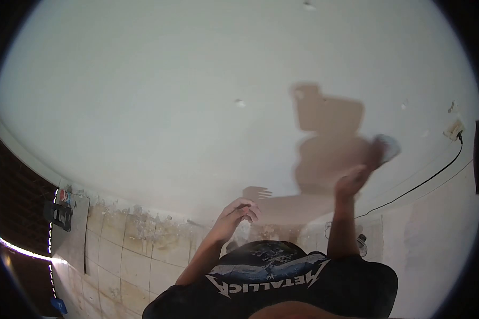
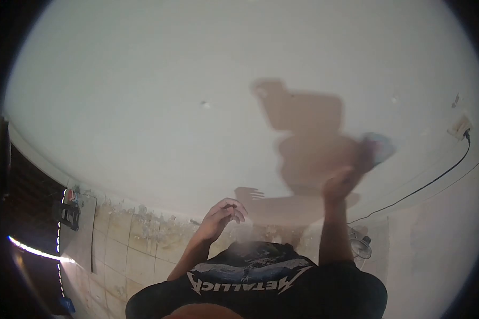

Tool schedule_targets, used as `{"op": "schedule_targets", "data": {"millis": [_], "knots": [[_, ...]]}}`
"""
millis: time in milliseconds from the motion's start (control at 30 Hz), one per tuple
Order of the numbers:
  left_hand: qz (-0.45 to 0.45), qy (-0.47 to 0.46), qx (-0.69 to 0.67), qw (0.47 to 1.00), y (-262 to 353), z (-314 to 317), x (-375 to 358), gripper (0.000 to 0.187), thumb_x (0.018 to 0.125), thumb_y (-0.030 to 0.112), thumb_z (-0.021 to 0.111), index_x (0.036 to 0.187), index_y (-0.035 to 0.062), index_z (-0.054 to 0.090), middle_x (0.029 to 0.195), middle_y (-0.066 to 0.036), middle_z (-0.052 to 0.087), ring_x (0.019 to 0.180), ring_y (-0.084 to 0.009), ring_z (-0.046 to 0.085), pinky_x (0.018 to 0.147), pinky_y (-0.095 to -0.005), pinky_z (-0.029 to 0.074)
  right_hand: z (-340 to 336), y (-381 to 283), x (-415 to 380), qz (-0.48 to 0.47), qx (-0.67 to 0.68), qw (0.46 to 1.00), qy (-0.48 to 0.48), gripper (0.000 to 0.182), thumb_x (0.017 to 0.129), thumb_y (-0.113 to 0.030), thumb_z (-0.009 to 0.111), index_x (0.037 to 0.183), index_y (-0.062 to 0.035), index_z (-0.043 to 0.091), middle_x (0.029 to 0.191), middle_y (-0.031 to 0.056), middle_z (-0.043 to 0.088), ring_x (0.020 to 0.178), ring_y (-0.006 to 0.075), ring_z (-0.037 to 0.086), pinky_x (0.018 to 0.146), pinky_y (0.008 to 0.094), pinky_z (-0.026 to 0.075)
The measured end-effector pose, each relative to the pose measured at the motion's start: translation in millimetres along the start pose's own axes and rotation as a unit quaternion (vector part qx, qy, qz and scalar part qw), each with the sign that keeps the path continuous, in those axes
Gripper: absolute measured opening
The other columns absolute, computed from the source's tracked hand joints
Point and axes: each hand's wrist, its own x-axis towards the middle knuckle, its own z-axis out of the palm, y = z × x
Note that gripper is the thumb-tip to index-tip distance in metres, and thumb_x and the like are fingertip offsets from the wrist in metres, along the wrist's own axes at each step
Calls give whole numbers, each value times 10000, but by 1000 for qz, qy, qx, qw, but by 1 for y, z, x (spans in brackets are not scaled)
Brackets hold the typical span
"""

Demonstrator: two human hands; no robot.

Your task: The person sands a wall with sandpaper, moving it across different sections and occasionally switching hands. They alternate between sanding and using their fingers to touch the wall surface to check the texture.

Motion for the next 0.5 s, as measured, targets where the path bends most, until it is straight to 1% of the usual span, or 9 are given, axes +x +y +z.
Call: {"op": "schedule_targets", "data": {"millis": [33, 67, 133, 167, 233, 300, 400, 433, 500], "knots": [[-8, -2, 52, 999, 4, -8, -3, 310, 1045, 274, 509, 1176, 10, 606, 1112, -139, 682, 967, -212, 632, 888, -357, 464, -7, 17, 8, 112, 58, 991, 44, 673, 1105, -444, 287, 1522, 77, 376, 1602, 264, 346, 1537, 367, 244, 1248, 487, 181], [-16, -2, 105, 994, 9, -17, -6, 329, 1051, 290, 500, 1167, 4, 615, 1118, -139, 684, 970, -212, 630, 896, -357, 465, -14, 35, 17, 215, 124, 963, 102, 676, 1108, -444, 291, 1536, 77, 349, 1613, 261, 328, 1547, 355, 220, 1255, 466, 171], [-13, -11, 164, 986, 21, -25, -11, 377, 1061, 323, 479, 1159, -8, 631, 1129, -138, 690, 971, -212, 626, 911, -357, 467, -14, 25, 28, 271, 206, 936, 88, 700, 1105, -470, 311, 1537, 81, 328, 1601, 254, 338, 1528, 323, 249, 1233, 425, 213], [0, -18, 170, 985, 30, -24, -15, 404, 1066, 341, 468, 1159, -14, 638, 1134, -136, 693, 969, -213, 625, 919, -358, 468, -9, 12, 33, 180, 176, 966, 53, 699, 1103, -477, 330, 1522, 82, 348, 1572, 255, 376, 1494, 314, 310, 1204, 416, 267], [30, -24, 169, 985, 44, -23, -22, 449, 1069, 373, 456, 1172, -21, 645, 1155, -136, 691, 986, -218, 625, 933, -362, 468, 11, -29, 34, 18, 100, 995, 5, 725, 1099, -504, 328, 1527, 81, 331, 1546, 254, 414, 1470, 303, 360, 1185, 418, 297], [62, -19, 158, 985, 57, -27, -26, 486, 1065, 403, 455, 1197, -24, 643, 1187, -139, 682, 1022, -227, 628, 947, -369, 467, 43, -100, 19, -64, 53, 994, -70, 777, 1091, -544, 278, 1557, 77, 271, 1570, 255, 388, 1494, 311, 322, 1213, 450, 224], [146, 41, 140, 978, 78, -30, -27, 573, 1022, 454, 525, 1309, -36, 600, 1325, -165, 635, 1180, -276, 611, 1029, -405, 447, 68, -166, -41, -42, 231, 937, -260, 722, 1079, -495, 262, 1531, 67, 300, 1557, 259, 380, 1485, 346, 323, 1194, 499, 187], [185, 31, 134, 973, 83, -35, -25, 606, 999, 457, 562, 1349, -37, 570, 1367, -173, 610, 1229, -293, 587, 1055, -415, 431, 65, -184, -60, -10, 284, 897, -339, 610, 1079, -398, 316, 1492, 47, 372, 1497, 252, 444, 1441, 342, 383, 1141, 499, 272], [255, 11, 121, 959, 84, -51, -16, 703, 953, 464, 636, 1428, -39, 509, 1449, -189, 559, 1329, -329, 539, 1109, -437, 400, 63, -210, -90, 62, 376, 785, -488, 406, 1081, -205, 424, 1414, 7, 516, 1378, 239, 572, 1353, 334, 504, 1035, 500, 441]]}}
